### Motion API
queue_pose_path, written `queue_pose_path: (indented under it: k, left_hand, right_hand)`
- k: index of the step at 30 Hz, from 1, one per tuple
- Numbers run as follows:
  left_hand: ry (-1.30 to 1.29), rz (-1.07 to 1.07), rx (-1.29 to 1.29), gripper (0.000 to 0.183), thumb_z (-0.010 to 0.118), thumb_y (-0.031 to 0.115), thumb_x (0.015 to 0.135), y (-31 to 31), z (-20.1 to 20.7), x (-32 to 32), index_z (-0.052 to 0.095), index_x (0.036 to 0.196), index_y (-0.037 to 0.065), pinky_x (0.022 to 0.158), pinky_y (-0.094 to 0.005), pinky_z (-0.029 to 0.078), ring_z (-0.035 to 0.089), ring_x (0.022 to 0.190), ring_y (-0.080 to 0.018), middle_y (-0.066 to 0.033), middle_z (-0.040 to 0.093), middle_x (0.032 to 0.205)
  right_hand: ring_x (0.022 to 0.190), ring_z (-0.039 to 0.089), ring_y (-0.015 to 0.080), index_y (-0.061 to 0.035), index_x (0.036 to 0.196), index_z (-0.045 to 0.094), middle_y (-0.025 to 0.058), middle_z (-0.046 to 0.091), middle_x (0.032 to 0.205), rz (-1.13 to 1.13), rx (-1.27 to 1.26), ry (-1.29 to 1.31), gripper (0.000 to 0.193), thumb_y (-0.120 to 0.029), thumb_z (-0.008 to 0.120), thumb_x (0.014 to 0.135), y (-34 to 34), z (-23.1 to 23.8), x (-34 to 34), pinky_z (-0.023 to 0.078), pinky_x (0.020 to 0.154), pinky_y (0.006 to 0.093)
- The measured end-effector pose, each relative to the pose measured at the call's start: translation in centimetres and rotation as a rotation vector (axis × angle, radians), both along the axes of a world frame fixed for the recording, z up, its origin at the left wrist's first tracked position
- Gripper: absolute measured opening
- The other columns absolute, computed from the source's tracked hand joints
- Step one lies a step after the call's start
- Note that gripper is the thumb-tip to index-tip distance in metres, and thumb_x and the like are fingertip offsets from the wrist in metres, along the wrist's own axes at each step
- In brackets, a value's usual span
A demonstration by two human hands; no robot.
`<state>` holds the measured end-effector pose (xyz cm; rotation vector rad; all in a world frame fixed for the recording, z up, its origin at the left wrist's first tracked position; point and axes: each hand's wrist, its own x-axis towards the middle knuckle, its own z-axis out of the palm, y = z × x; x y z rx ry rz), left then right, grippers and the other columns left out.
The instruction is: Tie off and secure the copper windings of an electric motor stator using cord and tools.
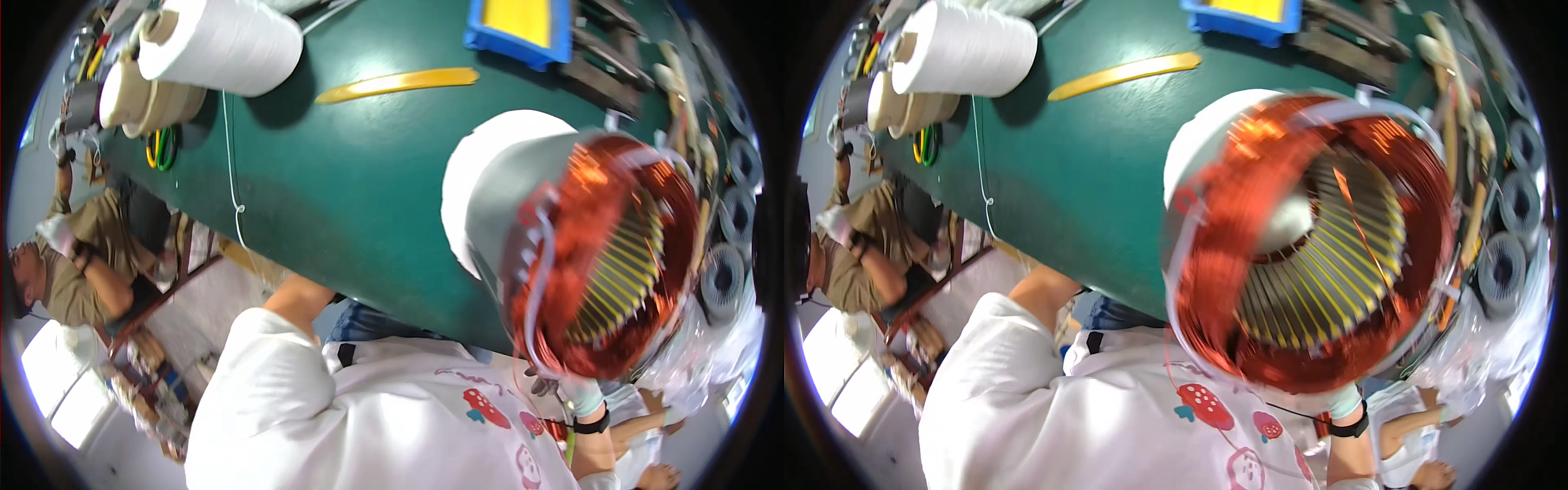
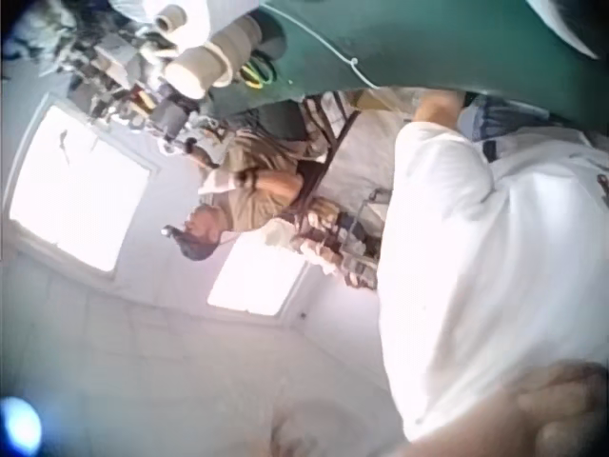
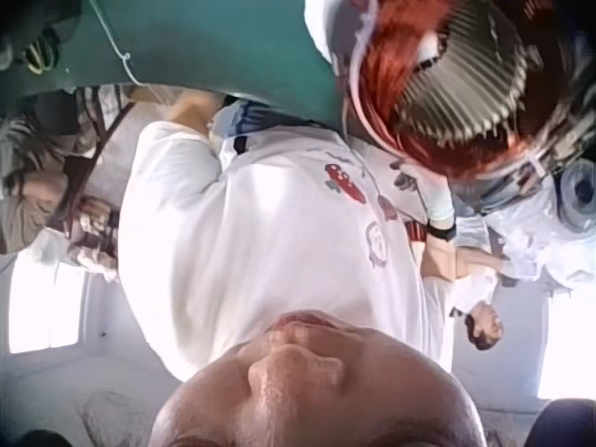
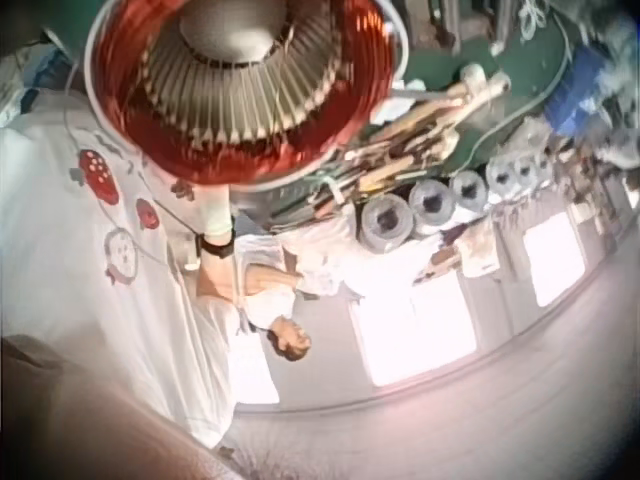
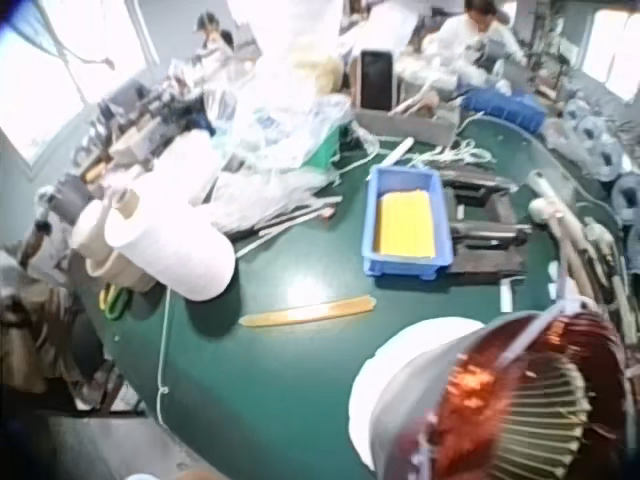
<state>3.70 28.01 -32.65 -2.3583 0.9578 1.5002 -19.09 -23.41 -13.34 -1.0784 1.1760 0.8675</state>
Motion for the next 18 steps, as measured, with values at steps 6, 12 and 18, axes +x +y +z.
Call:
queue_pose_path:
  k: [6, 12, 18]
  left_hand:
    - [-0.225, 0.009, -0.323, 0.050, 0.057, 0.042, 0.094, -4.4, -6.4, 8.1, 0.060, 0.136, 0.017, 0.111, -0.0461, 0.041, 0.053, 0.132, -0.0334, -0.0184, 0.057, 0.140]
    - [-0.432, -0.599, -0.516, 0.021, 0.059, 0.017, 0.082, -10.8, -0.4, 3.0, 0.076, 0.091, 0.009, 0.076, -0.0468, 0.057, 0.072, 0.076, -0.0328, -0.0151, 0.071, 0.075]
    - [-0.237, -0.639, -1.405, 0.016, 0.067, 0.005, 0.079, -15.6, 14.2, 0.7, 0.072, 0.094, 0.008, 0.063, -0.0415, 0.054, 0.065, 0.068, -0.0309, -0.0096, 0.067, 0.073]
  right_hand:
    - [0.056, 0.069, 0.0165, 0.0098, 0.087, 0.075, 0.0147, 0.072, 0.068, 0.114, -0.279, -0.400, 0.019, -0.002, 0.062, 0.082, 2.9, -0.3, -0.6, 0.053, 0.050, 0.0246]
    - [0.065, 0.063, 0.0088, 0.0014, 0.101, 0.073, 0.0069, 0.073, 0.077, -0.333, -0.804, -0.731, 0.018, -0.006, 0.059, 0.093, 11.0, -3.0, -6.2, 0.051, 0.062, 0.0250]
    - [0.070, 0.064, 0.0097, -0.0017, 0.111, 0.071, 0.0063, 0.073, 0.082, -0.198, -0.995, -0.832, 0.024, -0.014, 0.056, 0.098, 11.3, -1.2, -7.6, 0.052, 0.067, 0.0260]
